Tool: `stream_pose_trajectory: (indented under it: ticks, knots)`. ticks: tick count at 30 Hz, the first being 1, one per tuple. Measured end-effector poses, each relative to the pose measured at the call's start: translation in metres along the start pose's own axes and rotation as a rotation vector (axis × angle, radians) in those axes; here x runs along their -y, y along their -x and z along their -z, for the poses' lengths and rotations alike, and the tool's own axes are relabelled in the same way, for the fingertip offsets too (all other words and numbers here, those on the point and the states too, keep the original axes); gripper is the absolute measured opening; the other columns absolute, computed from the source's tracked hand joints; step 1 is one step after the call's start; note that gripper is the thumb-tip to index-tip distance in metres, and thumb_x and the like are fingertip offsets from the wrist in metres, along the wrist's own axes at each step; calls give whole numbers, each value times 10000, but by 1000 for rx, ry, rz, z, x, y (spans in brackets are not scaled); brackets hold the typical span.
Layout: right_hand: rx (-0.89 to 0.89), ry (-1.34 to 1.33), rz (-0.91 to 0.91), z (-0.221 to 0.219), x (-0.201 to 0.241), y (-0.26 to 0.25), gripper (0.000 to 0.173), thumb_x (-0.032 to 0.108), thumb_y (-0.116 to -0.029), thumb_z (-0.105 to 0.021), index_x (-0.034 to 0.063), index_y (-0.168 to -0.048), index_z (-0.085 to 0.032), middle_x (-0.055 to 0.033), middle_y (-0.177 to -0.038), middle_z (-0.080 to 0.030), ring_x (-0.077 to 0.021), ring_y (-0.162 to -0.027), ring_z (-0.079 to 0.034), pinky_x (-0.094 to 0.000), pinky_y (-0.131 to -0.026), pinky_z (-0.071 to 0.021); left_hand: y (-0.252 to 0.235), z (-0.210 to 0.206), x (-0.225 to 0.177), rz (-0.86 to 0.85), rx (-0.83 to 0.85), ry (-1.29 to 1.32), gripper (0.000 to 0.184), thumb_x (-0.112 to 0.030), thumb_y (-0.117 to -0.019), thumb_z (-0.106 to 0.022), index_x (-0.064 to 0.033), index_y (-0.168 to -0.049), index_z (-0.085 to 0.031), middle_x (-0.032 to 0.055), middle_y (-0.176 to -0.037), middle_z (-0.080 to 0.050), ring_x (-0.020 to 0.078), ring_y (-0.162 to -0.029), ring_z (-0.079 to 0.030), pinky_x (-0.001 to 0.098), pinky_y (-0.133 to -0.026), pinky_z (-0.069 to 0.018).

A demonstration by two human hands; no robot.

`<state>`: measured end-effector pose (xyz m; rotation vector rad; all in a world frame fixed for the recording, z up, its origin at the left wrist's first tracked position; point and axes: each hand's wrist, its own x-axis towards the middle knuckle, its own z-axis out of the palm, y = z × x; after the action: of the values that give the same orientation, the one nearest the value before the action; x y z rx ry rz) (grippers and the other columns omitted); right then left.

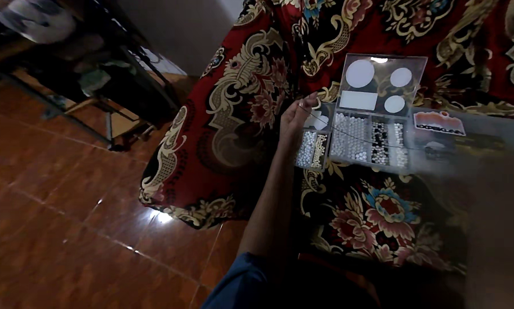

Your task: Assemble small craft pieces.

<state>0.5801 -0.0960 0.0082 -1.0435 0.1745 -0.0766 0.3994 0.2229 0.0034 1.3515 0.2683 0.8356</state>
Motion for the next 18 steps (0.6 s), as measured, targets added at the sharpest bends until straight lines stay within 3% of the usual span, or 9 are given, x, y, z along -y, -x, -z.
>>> stream_pose_trajectory:
  ticks: [3,6,9,12,15,18]
  knots:
    - [-27,15,-2,-4,2,3,197,117,-1116,-317,71,-1245,-459,46,-894,-607,-71,-742,-667,-262,-787,-601,1,-3,-3,54,-21,3,336,-144,-1091,-366,59,-1195,-613,155,-1295,-665,193,-1189,-653,362,-1057,-509]
    - [-76,24,-40,-16,12,14,210,112,-1124,-285,72,-1237,-458,36,-893,-578,-63,-706,-643,-245,-751,-593,1,3,-1,59,-8,-410,297,-106,-1066,-452,72,-1155,-672,167,-1117,-721,170,-1002,-700,359,-946,-553]
    - [-54,35,-18,-10,8,10,196,116,-1118,-311,75,-1249,-450,28,-950,-575,-74,-751,-649,-265,-778,-590,0,5,0,131,-7,-640,269,-143,-1063,-515,9,-1162,-714,141,-1070,-742,185,-971,-716,400,-938,-557]
    - [-36,32,-4,-3,3,2,203,116,-1112,-335,60,-1260,-463,30,-928,-596,-87,-738,-665,-284,-784,-602,0,6,-3,135,-46,-713,285,-169,-1073,-511,-17,-1202,-715,144,-1165,-723,226,-1084,-684,454,-1000,-506]
    - [-46,59,-32,-12,11,12,207,126,-1119,-314,65,-1271,-440,37,-942,-564,-65,-744,-650,-266,-793,-591,-1,7,-4,22,-38,-630,326,-123,-1088,-437,16,-1269,-670,153,-1320,-666,205,-1239,-623,396,-1082,-462]
    - [-61,54,-36,-18,16,19,219,124,-1120,-315,57,-1297,-426,30,-957,-550,-57,-733,-642,-254,-775,-591,-2,10,0,11,-6,-511,353,-94,-1080,-397,44,-1320,-617,172,-1389,-613,196,-1290,-580,360,-1102,-442]
